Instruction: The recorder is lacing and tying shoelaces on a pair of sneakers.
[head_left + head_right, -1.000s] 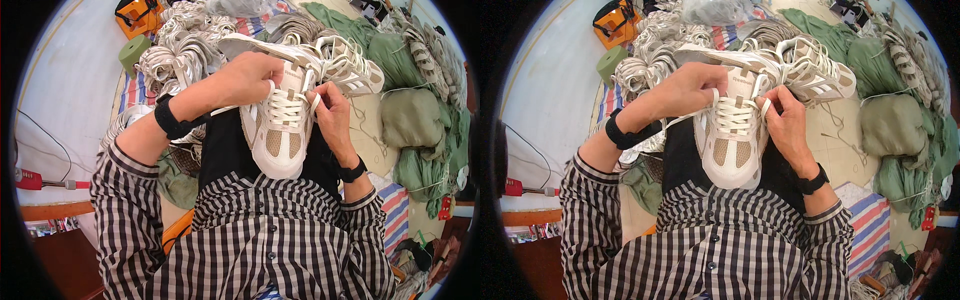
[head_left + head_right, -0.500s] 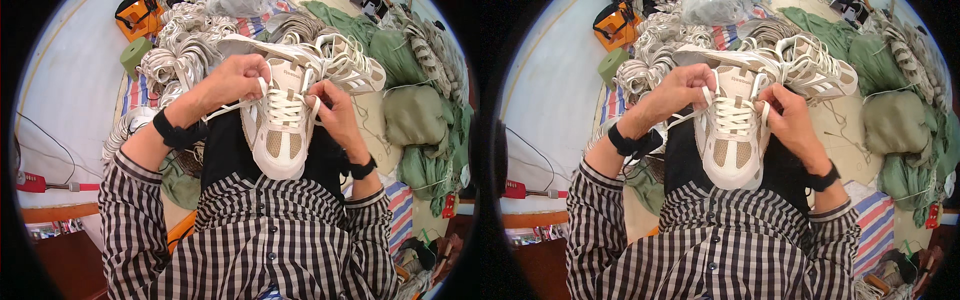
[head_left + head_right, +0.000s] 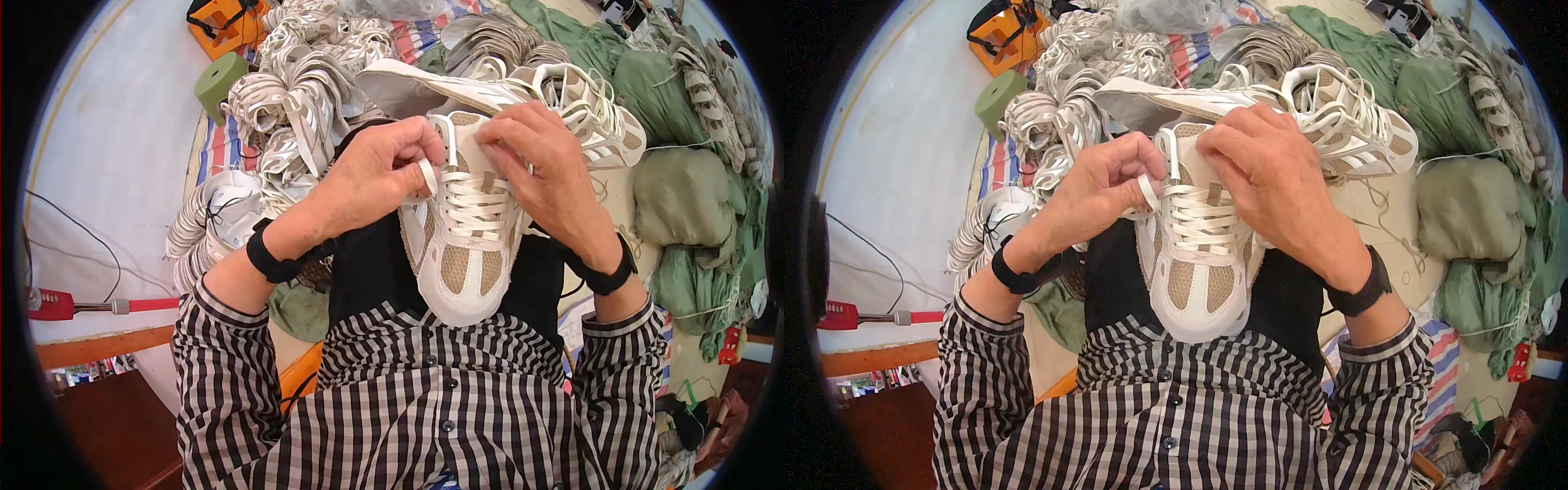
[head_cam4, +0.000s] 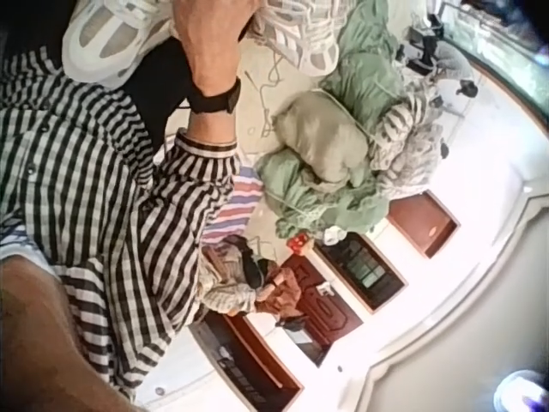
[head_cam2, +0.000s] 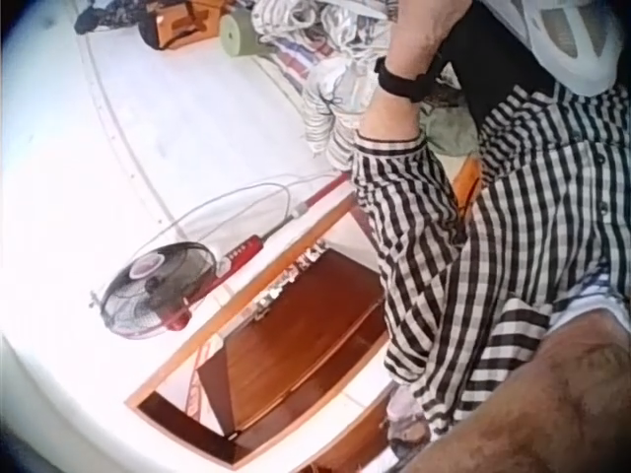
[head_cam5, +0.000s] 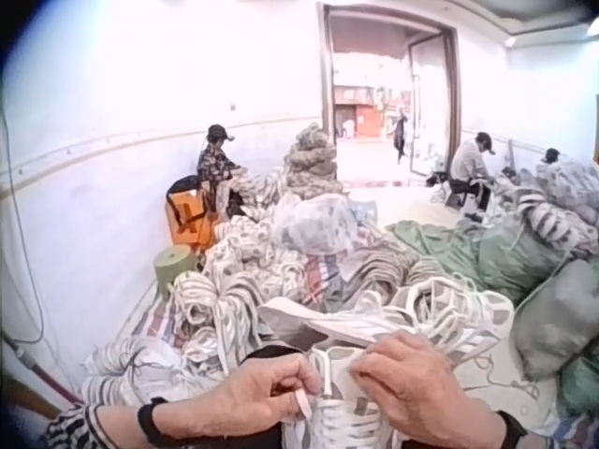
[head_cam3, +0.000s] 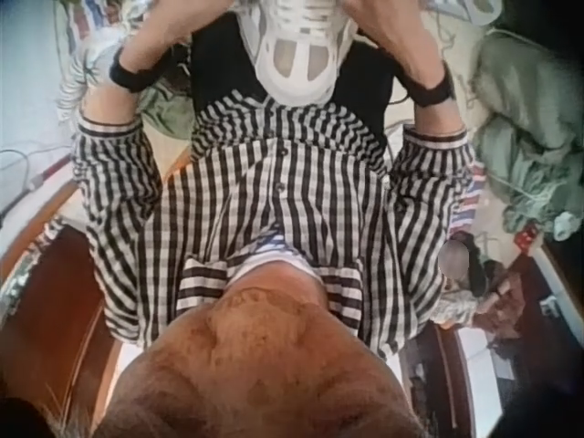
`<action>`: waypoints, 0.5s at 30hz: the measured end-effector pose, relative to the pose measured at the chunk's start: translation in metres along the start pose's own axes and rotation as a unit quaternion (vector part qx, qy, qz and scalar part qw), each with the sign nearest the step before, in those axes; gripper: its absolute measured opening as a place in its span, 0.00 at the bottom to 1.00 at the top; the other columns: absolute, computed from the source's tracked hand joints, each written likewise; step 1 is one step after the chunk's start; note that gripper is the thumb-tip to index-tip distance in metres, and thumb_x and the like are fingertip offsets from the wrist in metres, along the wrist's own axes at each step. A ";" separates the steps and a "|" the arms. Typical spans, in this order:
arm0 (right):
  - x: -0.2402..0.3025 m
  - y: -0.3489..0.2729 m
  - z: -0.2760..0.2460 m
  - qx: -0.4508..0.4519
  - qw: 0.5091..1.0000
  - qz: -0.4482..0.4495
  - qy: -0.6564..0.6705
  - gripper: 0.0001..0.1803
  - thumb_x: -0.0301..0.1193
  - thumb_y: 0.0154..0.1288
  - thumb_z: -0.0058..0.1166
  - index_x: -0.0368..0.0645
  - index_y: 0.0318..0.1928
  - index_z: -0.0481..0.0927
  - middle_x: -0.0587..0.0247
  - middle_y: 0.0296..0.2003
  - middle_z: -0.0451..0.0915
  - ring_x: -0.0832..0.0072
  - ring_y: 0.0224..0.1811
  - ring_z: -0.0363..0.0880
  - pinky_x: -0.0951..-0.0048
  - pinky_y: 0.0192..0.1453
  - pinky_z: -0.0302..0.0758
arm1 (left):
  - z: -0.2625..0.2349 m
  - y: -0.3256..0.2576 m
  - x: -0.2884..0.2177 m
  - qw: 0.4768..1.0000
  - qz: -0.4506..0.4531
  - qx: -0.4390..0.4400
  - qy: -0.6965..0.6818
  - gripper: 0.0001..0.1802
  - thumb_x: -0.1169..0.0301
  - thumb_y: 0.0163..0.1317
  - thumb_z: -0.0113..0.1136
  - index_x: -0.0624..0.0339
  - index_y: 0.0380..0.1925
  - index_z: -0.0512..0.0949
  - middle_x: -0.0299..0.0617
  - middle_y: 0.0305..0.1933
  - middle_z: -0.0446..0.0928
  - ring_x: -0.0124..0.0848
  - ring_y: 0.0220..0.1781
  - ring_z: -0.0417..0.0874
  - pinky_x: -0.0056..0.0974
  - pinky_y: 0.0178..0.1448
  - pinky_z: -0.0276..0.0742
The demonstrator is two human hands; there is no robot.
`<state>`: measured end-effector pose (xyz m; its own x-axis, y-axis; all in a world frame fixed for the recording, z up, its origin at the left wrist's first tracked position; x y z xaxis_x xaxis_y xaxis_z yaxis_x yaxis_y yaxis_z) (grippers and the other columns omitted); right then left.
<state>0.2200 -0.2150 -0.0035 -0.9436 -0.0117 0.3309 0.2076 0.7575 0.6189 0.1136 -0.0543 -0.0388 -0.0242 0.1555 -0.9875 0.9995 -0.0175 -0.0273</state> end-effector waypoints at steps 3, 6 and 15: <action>-0.010 0.004 0.006 0.017 0.995 0.059 0.079 0.03 0.21 0.59 0.57 0.38 0.35 0.79 0.60 0.31 0.76 0.65 0.32 0.75 0.69 0.37 0.72 | 0.001 0.000 -0.001 1.000 -0.008 -0.021 0.017 0.07 0.80 0.64 0.57 0.61 0.40 0.72 0.30 0.34 0.77 0.16 0.37 0.76 0.25 0.41 0.73; -0.020 0.000 0.007 0.054 0.974 0.147 0.166 0.03 0.22 0.59 0.57 0.37 0.35 0.78 0.62 0.30 0.75 0.71 0.31 0.74 0.72 0.35 0.71 | 0.007 0.003 -0.011 0.995 0.031 -0.022 0.090 0.06 0.80 0.64 0.56 0.61 0.40 0.72 0.30 0.32 0.77 0.17 0.34 0.75 0.26 0.39 0.72; -0.017 -0.004 -0.012 0.141 0.981 0.066 0.121 0.06 0.22 0.59 0.57 0.35 0.33 0.74 0.56 0.32 0.73 0.59 0.32 0.75 0.65 0.36 0.71 | 0.001 0.010 -0.028 0.960 0.071 0.032 0.270 0.15 0.83 0.57 0.55 0.59 0.45 0.73 0.42 0.25 0.77 0.35 0.27 0.78 0.34 0.36 0.72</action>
Point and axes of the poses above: each hand's wrist, its own y-axis towards the middle knuckle, its own z-axis out of the palm, x = y × z, the point moved 4 cm from there along y, towards the middle knuckle
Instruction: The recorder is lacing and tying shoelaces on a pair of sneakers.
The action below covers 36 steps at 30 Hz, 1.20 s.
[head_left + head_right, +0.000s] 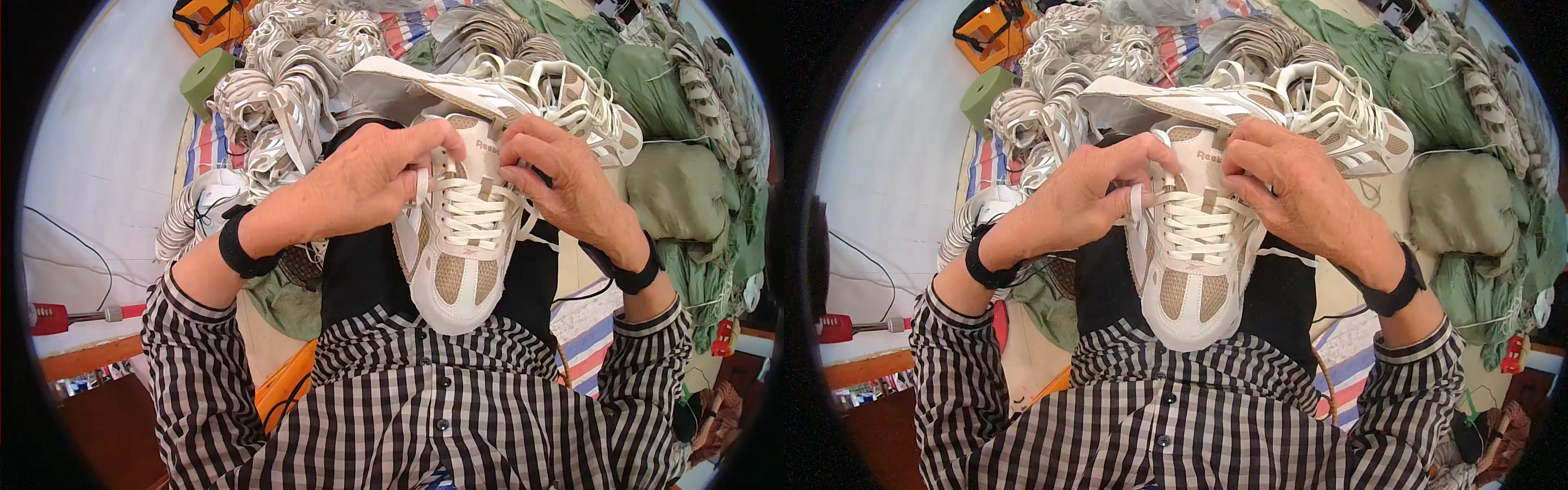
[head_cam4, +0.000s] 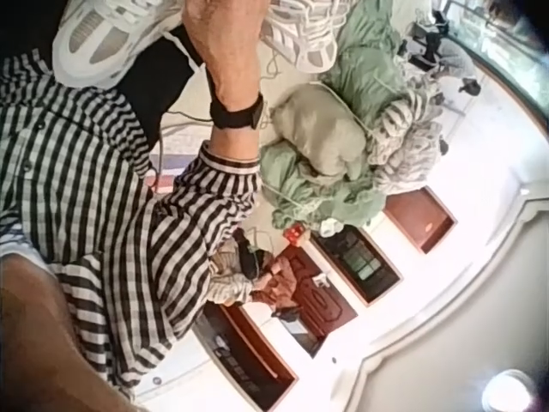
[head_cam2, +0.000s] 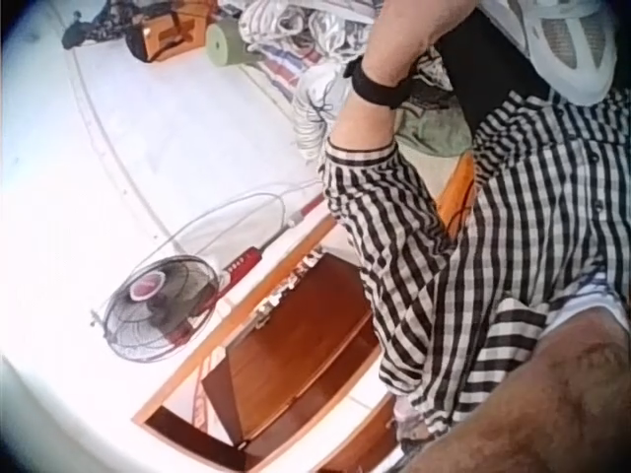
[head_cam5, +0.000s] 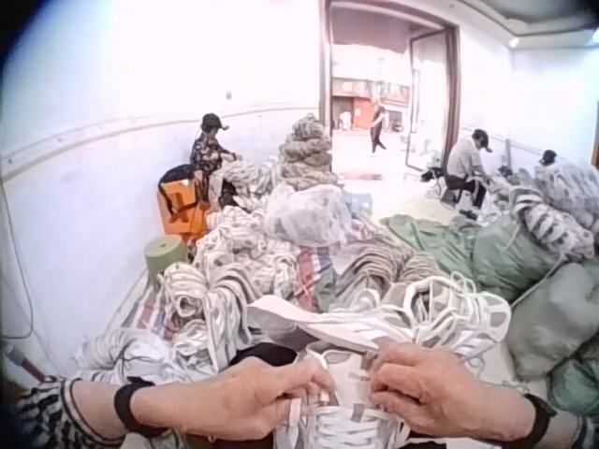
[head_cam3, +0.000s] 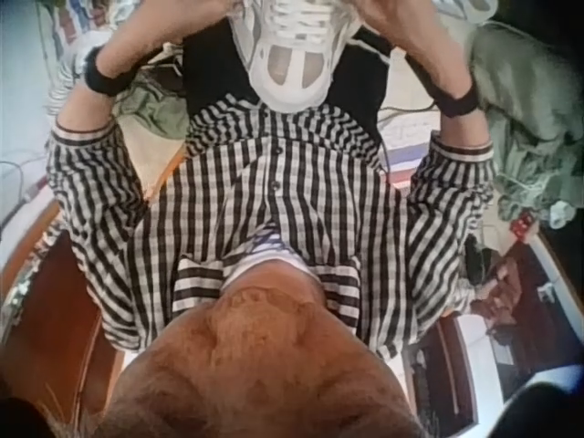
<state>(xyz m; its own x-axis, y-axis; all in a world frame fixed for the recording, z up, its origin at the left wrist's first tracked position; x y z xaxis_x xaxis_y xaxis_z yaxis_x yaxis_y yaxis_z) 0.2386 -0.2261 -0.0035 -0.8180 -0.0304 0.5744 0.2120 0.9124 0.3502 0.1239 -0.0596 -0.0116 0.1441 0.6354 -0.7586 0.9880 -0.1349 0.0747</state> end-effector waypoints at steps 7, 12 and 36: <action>0.002 0.001 -0.002 0.042 0.999 -0.026 -0.014 0.07 0.23 0.58 0.57 0.35 0.32 0.73 0.54 0.31 0.71 0.54 0.33 0.73 0.60 0.36 0.69 | -0.012 0.005 -0.020 0.908 0.137 0.041 0.392 0.17 0.77 0.53 0.61 0.55 0.45 0.74 0.41 0.38 0.75 0.39 0.47 0.78 0.40 0.51 0.74; 0.002 0.002 -0.003 0.044 0.998 -0.048 -0.011 0.07 0.23 0.58 0.58 0.35 0.32 0.73 0.54 0.31 0.71 0.55 0.34 0.74 0.60 0.36 0.69 | -0.016 0.018 -0.036 0.873 0.310 0.095 0.364 0.13 0.74 0.50 0.64 0.57 0.37 0.74 0.40 0.37 0.69 0.38 0.45 0.74 0.41 0.53 0.72; 0.012 0.010 -0.020 0.266 0.961 -0.047 -0.055 0.14 0.21 0.49 0.64 0.38 0.39 0.78 0.56 0.36 0.75 0.56 0.44 0.77 0.58 0.48 0.73 | -0.007 0.018 -0.042 0.835 0.325 0.202 0.396 0.08 0.74 0.47 0.60 0.61 0.26 0.71 0.41 0.34 0.68 0.37 0.42 0.74 0.39 0.45 0.75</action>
Point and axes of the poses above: each hand's wrist, its own y-axis towards the middle knuckle, its own z-axis out of the palm, x = y × z, the point moved 4 cm from there along y, towards the middle knuckle
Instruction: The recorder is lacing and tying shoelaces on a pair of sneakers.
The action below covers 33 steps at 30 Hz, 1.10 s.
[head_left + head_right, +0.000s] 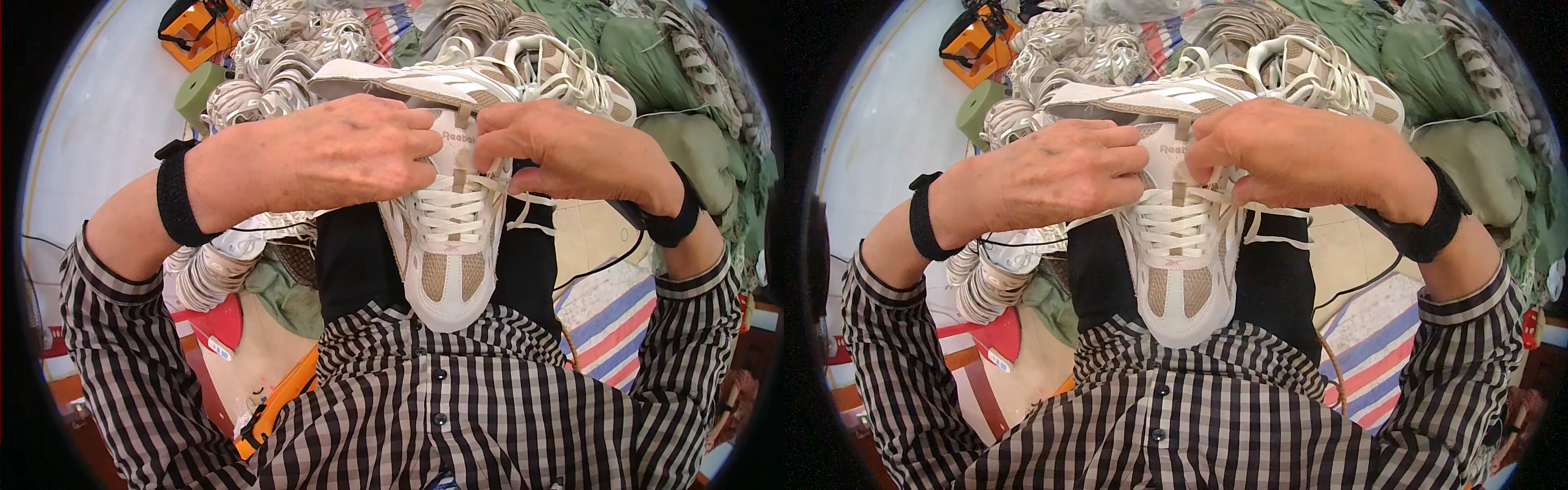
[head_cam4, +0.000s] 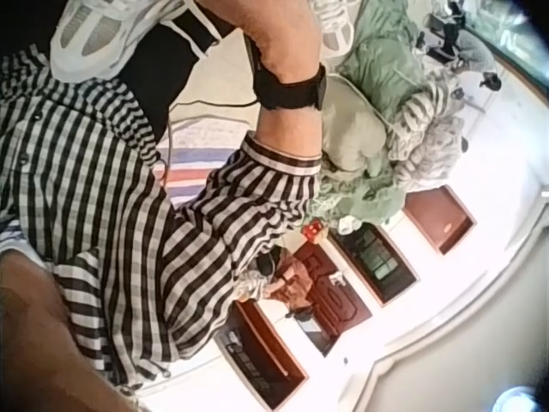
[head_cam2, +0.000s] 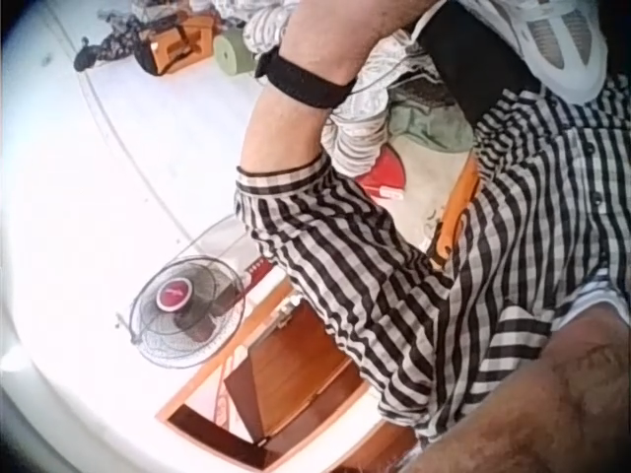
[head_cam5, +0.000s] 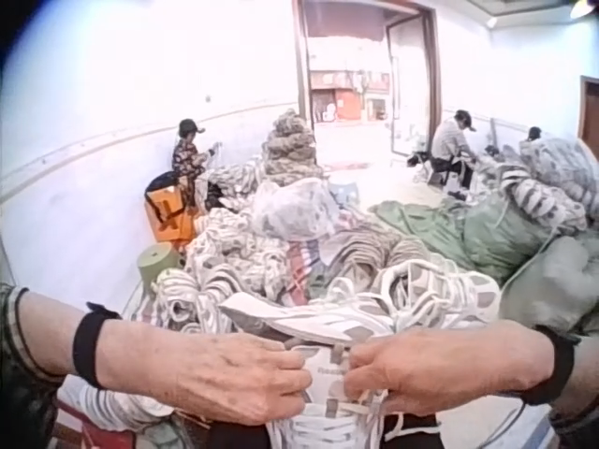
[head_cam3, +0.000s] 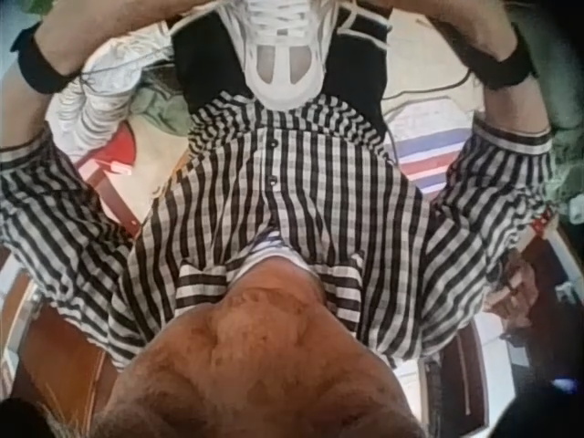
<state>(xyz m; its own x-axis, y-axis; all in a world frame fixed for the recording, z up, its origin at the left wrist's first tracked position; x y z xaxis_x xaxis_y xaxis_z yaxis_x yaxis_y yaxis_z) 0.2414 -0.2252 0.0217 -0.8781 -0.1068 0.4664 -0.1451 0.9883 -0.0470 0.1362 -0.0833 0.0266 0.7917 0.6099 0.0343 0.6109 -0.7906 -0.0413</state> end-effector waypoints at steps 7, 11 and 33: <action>0.004 0.003 0.003 0.002 0.997 -0.007 -0.075 0.13 0.20 0.48 0.63 0.37 0.37 0.79 0.56 0.34 0.77 0.55 0.43 0.78 0.58 0.47 0.74 | 0.000 -0.001 0.005 0.995 -0.072 -0.005 -0.074 0.09 0.80 0.46 0.59 0.63 0.31 0.74 0.42 0.37 0.70 0.41 0.45 0.74 0.43 0.49 0.73; 0.001 0.001 -0.002 0.008 1.000 -0.026 -0.002 0.12 0.19 0.47 0.62 0.37 0.36 0.80 0.56 0.37 0.78 0.54 0.43 0.79 0.57 0.47 0.75 | -0.003 -0.004 0.008 0.982 -0.097 0.013 -0.163 0.16 0.85 0.46 0.53 0.63 0.38 0.76 0.45 0.40 0.70 0.45 0.48 0.73 0.45 0.52 0.71; 0.005 0.026 0.014 0.009 0.973 -0.002 -0.232 0.09 0.28 0.52 0.54 0.33 0.27 0.81 0.47 0.23 0.79 0.51 0.30 0.81 0.55 0.36 0.76 | 0.006 0.031 0.018 0.937 -0.261 0.155 -0.171 0.10 0.71 0.54 0.56 0.68 0.24 0.79 0.55 0.26 0.78 0.49 0.35 0.82 0.45 0.43 0.76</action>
Point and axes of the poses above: each hand's wrist, its own y-axis towards the middle knuckle, its own z-axis out of the palm, x = y × z, the point moved 4 cm from there along y, towards the middle knuckle
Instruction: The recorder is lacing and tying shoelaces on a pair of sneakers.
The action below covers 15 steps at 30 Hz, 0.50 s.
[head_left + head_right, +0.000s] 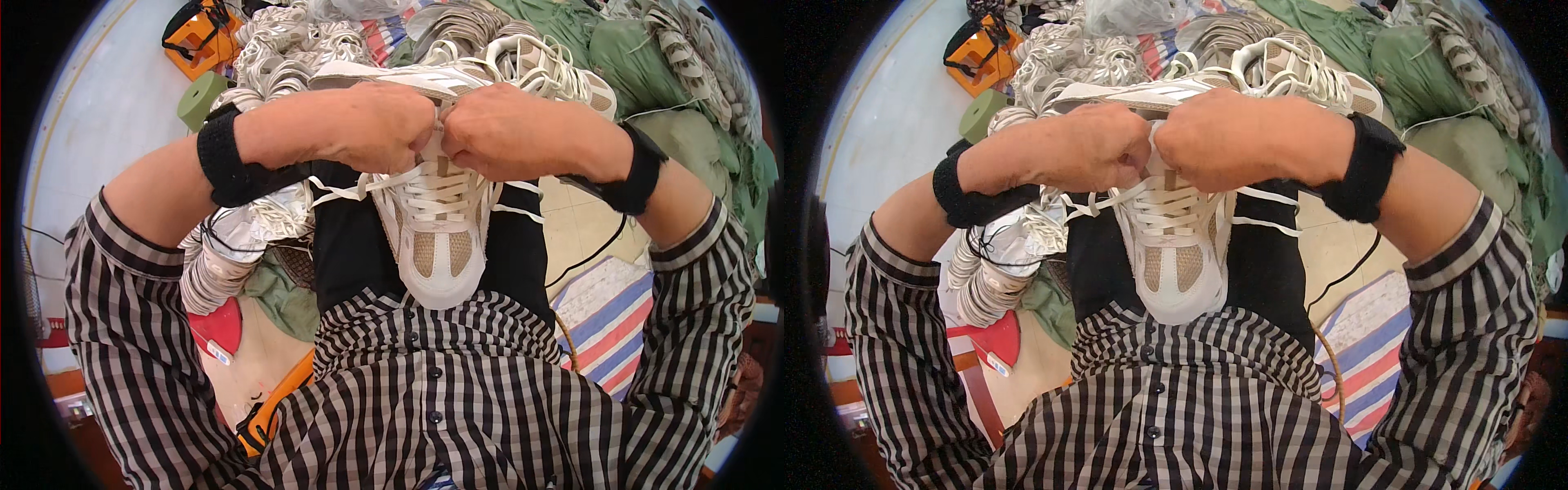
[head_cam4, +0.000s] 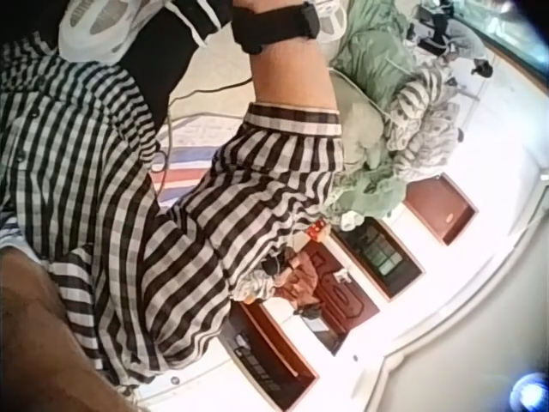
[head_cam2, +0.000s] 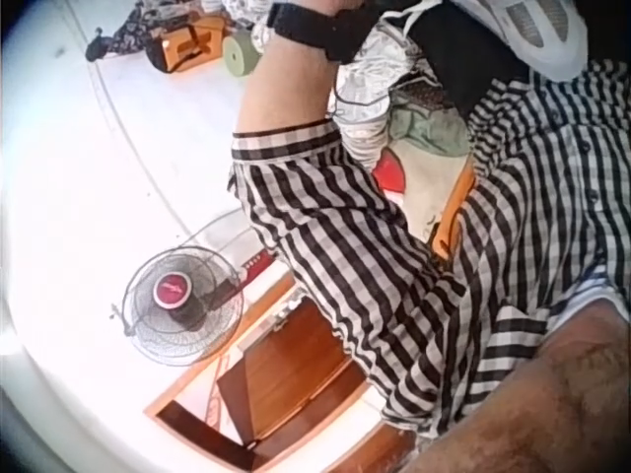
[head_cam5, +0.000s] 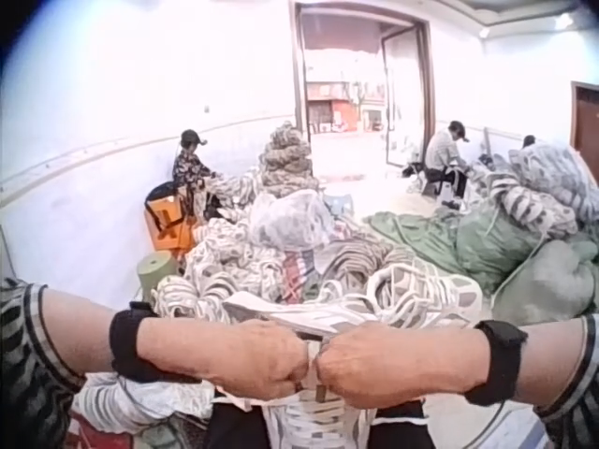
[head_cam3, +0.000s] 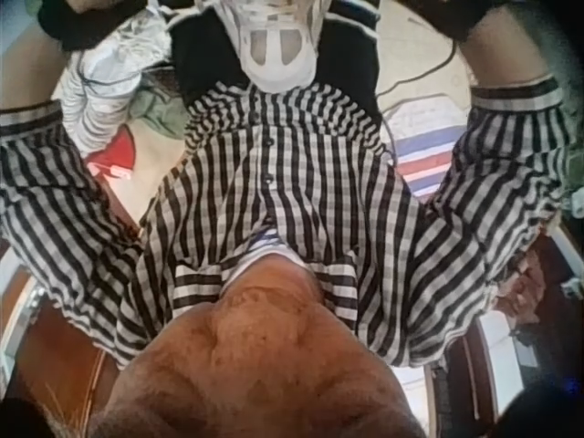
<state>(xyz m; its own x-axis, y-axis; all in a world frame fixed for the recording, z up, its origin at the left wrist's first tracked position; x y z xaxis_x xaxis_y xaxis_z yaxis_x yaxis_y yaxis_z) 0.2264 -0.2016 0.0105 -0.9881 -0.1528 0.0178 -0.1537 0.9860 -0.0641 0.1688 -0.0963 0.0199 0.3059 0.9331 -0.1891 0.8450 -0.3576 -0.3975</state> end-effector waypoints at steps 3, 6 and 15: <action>-0.009 -0.002 0.006 0.127 0.983 0.087 0.101 0.09 0.28 0.57 0.54 0.34 0.26 0.78 0.51 0.31 0.77 0.54 0.37 0.78 0.59 0.42 0.74 | 0.007 -0.003 0.004 0.998 0.029 -0.053 -0.025 0.08 0.71 0.54 0.56 0.68 0.27 0.78 0.52 0.28 0.78 0.47 0.34 0.80 0.45 0.42 0.75; -0.011 -0.002 0.010 0.110 0.973 0.086 0.183 0.07 0.28 0.56 0.53 0.36 0.27 0.79 0.51 0.31 0.77 0.55 0.37 0.78 0.58 0.42 0.73 | 0.015 -0.007 0.010 0.987 0.028 -0.126 -0.095 0.08 0.71 0.56 0.56 0.67 0.29 0.75 0.50 0.28 0.75 0.47 0.32 0.78 0.44 0.40 0.74; -0.030 -0.004 0.028 -0.182 0.854 0.210 0.439 0.09 0.30 0.67 0.51 0.35 0.34 0.74 0.60 0.23 0.75 0.69 0.26 0.72 0.65 0.33 0.71 | 0.027 -0.022 -0.020 0.939 0.130 -0.320 0.002 0.06 0.74 0.56 0.56 0.63 0.31 0.70 0.46 0.30 0.70 0.46 0.35 0.72 0.46 0.43 0.69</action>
<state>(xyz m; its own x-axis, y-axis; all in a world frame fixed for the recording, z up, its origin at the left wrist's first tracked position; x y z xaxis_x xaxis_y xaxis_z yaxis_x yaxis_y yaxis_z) 0.2568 -0.2030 -0.0176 -0.5441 0.1708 0.8215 0.3843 0.9211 0.0630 0.1320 -0.1079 0.0086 0.5390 0.8179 -0.2015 0.8316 -0.4786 0.2818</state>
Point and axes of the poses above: each hand's wrist, its own y-axis towards the middle knuckle, its own z-axis out of the palm, x = y × z, the point moved 4 cm from there along y, towards the middle knuckle
